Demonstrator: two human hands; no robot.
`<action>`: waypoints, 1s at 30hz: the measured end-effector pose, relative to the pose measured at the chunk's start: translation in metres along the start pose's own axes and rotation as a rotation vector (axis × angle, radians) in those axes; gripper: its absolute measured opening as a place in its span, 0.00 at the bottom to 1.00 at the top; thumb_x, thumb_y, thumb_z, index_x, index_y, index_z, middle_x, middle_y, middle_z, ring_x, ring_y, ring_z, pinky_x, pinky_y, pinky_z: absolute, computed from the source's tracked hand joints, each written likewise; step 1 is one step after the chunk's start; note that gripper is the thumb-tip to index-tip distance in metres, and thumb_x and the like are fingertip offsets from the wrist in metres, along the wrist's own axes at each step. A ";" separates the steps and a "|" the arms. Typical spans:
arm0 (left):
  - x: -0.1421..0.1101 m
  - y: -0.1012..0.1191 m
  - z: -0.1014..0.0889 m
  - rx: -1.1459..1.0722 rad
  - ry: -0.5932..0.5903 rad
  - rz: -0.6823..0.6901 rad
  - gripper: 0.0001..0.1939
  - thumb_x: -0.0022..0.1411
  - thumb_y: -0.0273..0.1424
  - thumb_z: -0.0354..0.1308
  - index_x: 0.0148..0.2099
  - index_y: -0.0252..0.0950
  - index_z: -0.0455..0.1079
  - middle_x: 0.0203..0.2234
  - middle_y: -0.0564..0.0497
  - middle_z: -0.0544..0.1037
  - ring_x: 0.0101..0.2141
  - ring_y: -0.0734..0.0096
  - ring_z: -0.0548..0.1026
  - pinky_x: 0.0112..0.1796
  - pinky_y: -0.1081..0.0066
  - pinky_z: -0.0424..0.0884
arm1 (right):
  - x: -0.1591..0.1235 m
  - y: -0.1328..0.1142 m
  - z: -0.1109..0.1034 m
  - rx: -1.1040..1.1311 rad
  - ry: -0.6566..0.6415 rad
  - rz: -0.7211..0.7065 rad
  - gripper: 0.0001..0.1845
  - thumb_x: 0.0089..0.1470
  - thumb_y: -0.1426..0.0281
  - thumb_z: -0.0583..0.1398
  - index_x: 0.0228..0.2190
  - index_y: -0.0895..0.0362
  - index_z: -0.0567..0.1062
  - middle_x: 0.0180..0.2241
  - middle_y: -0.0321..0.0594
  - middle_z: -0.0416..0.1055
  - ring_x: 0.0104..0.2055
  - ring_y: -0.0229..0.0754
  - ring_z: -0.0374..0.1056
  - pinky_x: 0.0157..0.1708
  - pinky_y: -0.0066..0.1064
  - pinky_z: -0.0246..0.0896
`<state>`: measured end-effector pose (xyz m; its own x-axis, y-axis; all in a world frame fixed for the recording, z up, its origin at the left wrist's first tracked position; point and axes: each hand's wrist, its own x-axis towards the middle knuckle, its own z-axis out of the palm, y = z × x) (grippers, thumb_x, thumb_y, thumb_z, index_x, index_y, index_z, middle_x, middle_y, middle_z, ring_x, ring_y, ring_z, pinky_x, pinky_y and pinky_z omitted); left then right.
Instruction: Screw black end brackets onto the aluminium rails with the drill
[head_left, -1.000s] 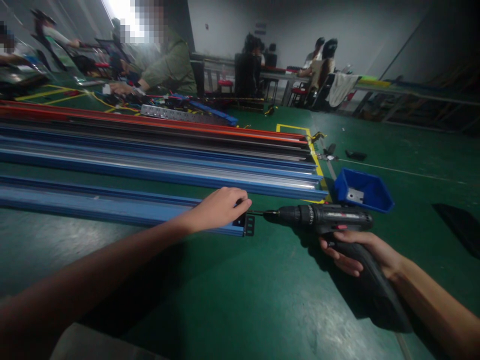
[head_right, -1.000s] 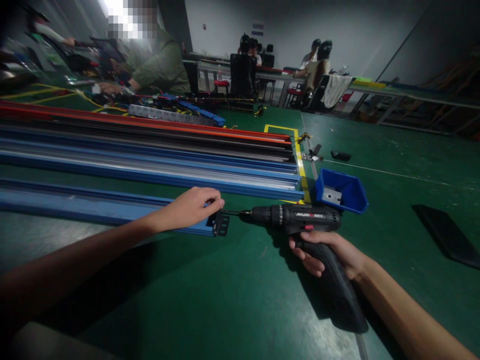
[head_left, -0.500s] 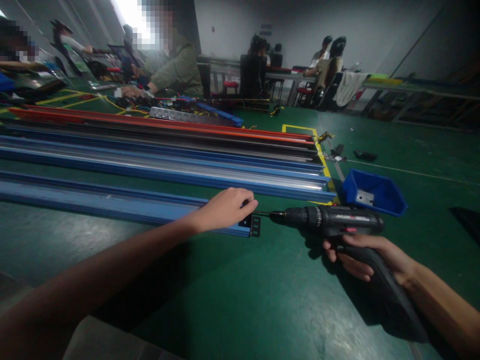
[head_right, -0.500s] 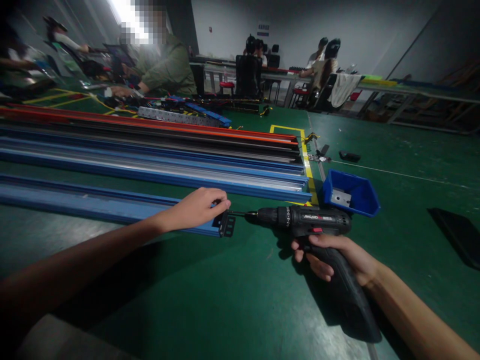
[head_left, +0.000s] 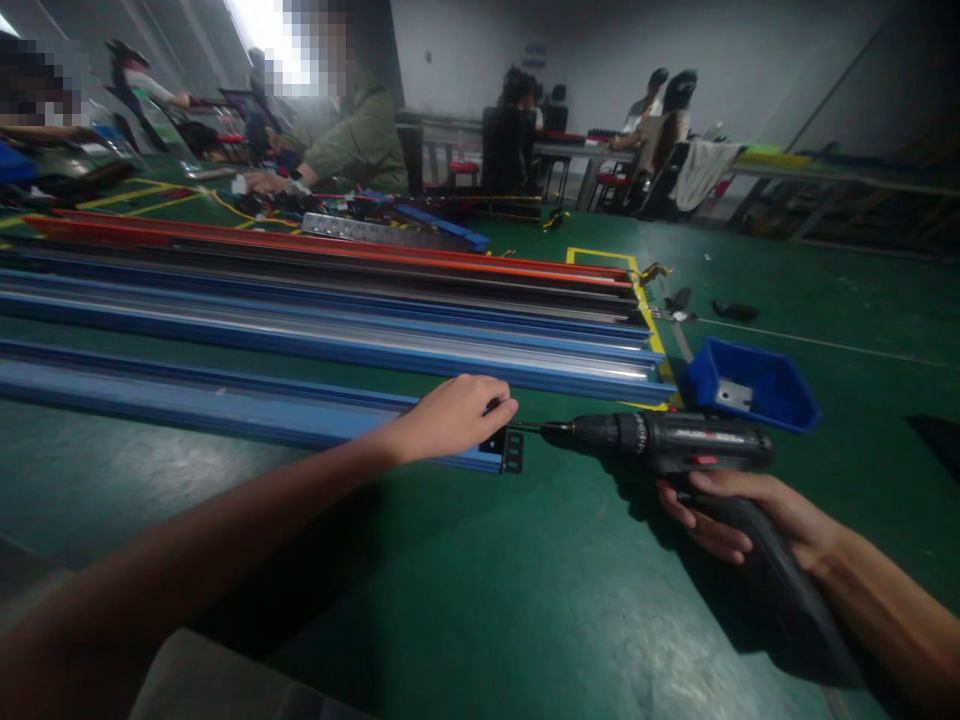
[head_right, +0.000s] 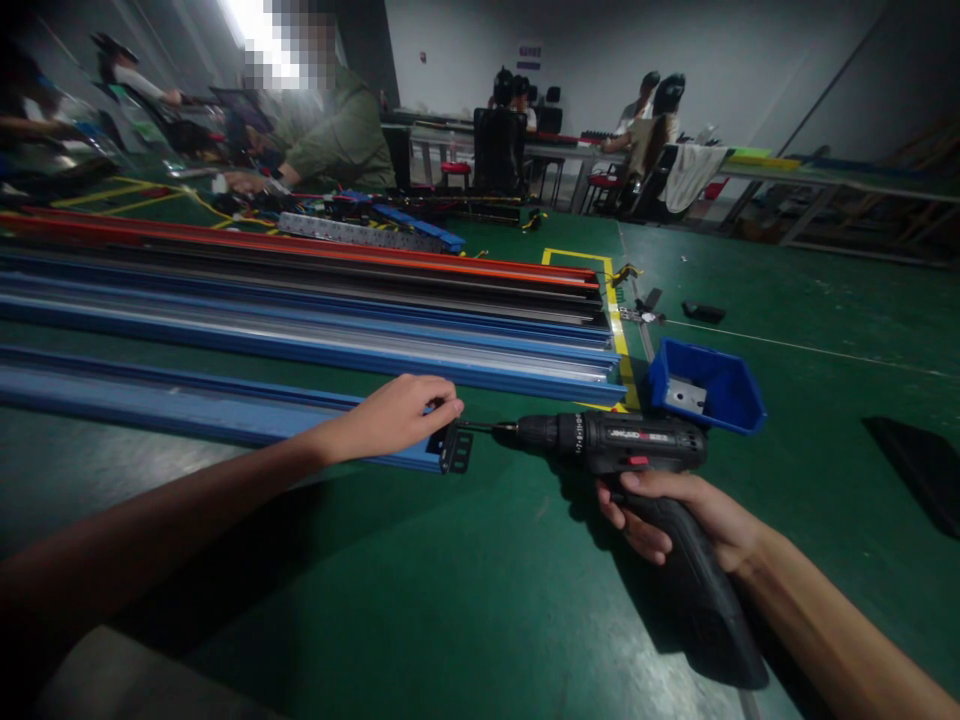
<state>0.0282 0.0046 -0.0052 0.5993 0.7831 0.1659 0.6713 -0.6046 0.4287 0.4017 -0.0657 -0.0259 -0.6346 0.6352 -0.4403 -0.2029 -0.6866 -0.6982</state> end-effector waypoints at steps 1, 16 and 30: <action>0.000 0.000 0.000 -0.002 -0.001 0.002 0.19 0.73 0.39 0.47 0.32 0.36 0.68 0.29 0.51 0.76 0.31 0.69 0.71 0.33 0.69 0.58 | 0.000 0.000 0.000 0.003 -0.001 0.001 0.13 0.60 0.67 0.64 0.38 0.66 0.83 0.30 0.46 0.75 0.16 0.26 0.62 0.19 0.20 0.69; 0.002 -0.002 0.002 -0.030 -0.004 -0.019 0.18 0.72 0.38 0.49 0.33 0.36 0.71 0.30 0.50 0.77 0.30 0.69 0.70 0.33 0.69 0.58 | -0.001 -0.004 0.006 -0.029 0.009 0.007 0.12 0.59 0.68 0.64 0.37 0.66 0.80 0.27 0.39 0.72 0.15 0.26 0.60 0.19 0.21 0.68; 0.001 0.000 0.000 -0.036 -0.024 -0.036 0.18 0.72 0.39 0.48 0.33 0.36 0.71 0.30 0.50 0.77 0.31 0.69 0.71 0.34 0.69 0.58 | -0.001 -0.004 0.007 -0.038 0.024 0.025 0.12 0.59 0.67 0.64 0.37 0.66 0.80 0.27 0.39 0.72 0.15 0.25 0.59 0.18 0.21 0.66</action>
<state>0.0289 0.0054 -0.0047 0.5859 0.8001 0.1284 0.6765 -0.5702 0.4660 0.3979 -0.0660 -0.0182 -0.6208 0.6265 -0.4712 -0.1581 -0.6888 -0.7075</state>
